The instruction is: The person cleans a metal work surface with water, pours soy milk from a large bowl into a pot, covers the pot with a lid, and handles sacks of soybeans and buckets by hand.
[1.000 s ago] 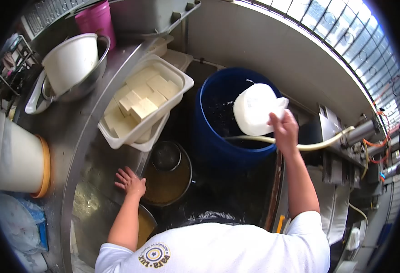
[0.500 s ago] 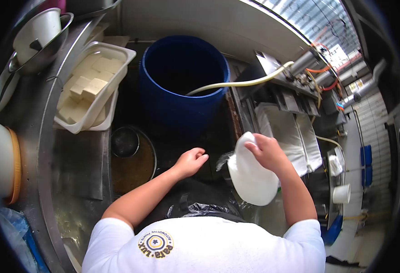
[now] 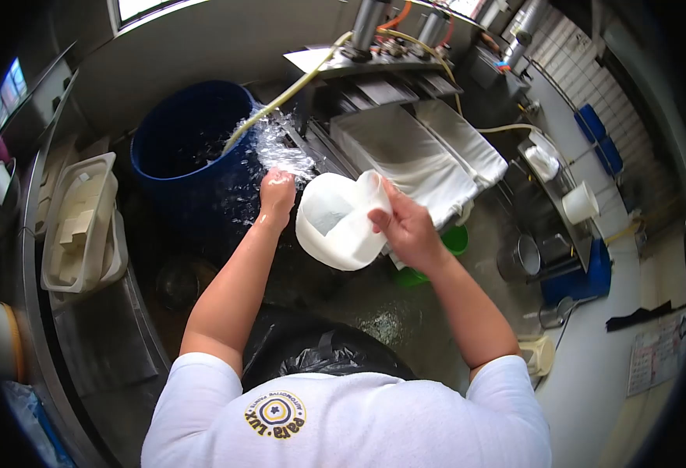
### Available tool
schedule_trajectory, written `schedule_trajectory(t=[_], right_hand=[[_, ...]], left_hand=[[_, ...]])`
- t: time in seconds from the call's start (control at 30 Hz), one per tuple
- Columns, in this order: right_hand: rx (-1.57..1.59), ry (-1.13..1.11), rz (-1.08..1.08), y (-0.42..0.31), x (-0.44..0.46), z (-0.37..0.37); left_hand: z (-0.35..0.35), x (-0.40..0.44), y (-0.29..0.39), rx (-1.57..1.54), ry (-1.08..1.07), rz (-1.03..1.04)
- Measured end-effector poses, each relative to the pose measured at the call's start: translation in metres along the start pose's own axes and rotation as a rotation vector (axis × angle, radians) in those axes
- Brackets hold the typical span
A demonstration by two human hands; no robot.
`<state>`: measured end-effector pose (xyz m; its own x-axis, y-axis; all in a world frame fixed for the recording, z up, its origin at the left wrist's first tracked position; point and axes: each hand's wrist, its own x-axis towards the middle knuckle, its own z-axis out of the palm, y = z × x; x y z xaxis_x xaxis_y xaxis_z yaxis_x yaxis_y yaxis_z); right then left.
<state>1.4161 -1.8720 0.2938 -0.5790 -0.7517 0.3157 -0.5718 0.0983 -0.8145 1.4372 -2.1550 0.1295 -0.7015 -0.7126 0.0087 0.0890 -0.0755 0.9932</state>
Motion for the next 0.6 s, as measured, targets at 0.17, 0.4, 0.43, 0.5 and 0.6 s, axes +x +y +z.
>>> schedule_trajectory(t=[0.17, 0.4, 0.43, 0.5, 0.6], right_hand=[[-0.174, 0.088, -0.086, 0.04, -0.137, -0.047], [-0.408, 0.001, 0.43, 0.091, -0.295, -0.137], [-0.455, 0.001, 0.488, 0.094, -0.305, -0.152], [-0.523, -0.148, 0.695, 0.09, -0.311, -0.187], [-0.68, -0.246, 0.58, 0.09, -0.298, -0.227]], left_hand=[[0.066, -0.13, -0.036, 0.2, -0.3, -0.264], [0.134, -0.255, -0.068, 1.011, -0.94, -0.163], [0.148, -0.265, -0.064, 1.019, -0.995, -0.187], [0.181, -0.279, -0.056, 0.964, -1.009, -0.229], [0.243, -0.282, -0.048, 0.898, -1.056, 0.015]])
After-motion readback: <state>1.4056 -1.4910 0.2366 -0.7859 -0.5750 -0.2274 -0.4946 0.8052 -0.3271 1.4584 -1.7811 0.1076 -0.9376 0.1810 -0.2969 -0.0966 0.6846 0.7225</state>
